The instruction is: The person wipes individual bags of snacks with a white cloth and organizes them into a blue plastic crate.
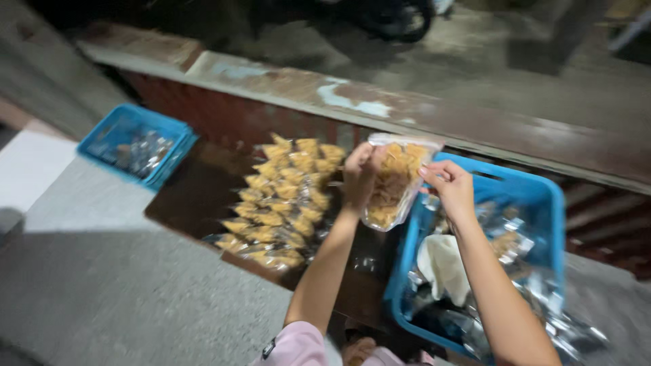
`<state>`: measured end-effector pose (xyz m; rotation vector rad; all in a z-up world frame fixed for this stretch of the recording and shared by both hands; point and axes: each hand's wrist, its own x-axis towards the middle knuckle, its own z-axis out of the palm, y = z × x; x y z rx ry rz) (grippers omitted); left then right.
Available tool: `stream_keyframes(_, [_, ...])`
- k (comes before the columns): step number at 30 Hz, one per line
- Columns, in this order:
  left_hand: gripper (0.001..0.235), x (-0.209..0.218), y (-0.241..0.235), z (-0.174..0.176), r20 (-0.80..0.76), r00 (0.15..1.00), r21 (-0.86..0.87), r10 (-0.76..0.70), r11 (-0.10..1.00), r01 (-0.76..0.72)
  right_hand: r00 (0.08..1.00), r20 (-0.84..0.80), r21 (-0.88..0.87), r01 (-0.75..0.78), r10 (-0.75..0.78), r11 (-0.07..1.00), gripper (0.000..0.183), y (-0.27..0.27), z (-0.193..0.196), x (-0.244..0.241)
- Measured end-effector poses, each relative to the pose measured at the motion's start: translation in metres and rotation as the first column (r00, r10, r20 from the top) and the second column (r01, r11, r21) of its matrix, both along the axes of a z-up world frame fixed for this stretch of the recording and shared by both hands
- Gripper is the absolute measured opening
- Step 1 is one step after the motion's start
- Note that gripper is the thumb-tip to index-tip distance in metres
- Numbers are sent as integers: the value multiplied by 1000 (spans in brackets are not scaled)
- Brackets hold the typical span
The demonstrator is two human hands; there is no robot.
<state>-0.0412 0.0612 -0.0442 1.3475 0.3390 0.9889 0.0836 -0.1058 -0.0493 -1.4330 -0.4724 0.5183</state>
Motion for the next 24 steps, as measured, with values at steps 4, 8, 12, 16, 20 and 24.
stream_keyframes(4, [25,-17,49,-94,-353,893,237,280,950,-204,997,-67,4,-35,35,999,7,51,-109,0])
stream_keyframes(8, [38,-15,75,-217,-503,792,223,346,937,-268,993,-71,-118,-100,92,988,21,94,-256,-1])
stream_keyframes(12, [41,-5,83,-326,-609,700,128,373,917,-378,997,73,-335,-12,38,942,21,128,-328,-12])
stream_keyframes(16, [45,-7,98,-390,-739,572,180,356,922,-342,991,130,-415,22,35,909,16,149,-358,-19])
stream_keyframes(20, [43,-1,113,-414,-833,493,153,250,961,-230,999,37,-328,-1,14,945,13,157,-373,-24])
stream_keyframes(24, [53,9,110,-428,-831,513,104,215,966,-237,998,58,-257,46,-33,965,11,163,-376,-34])
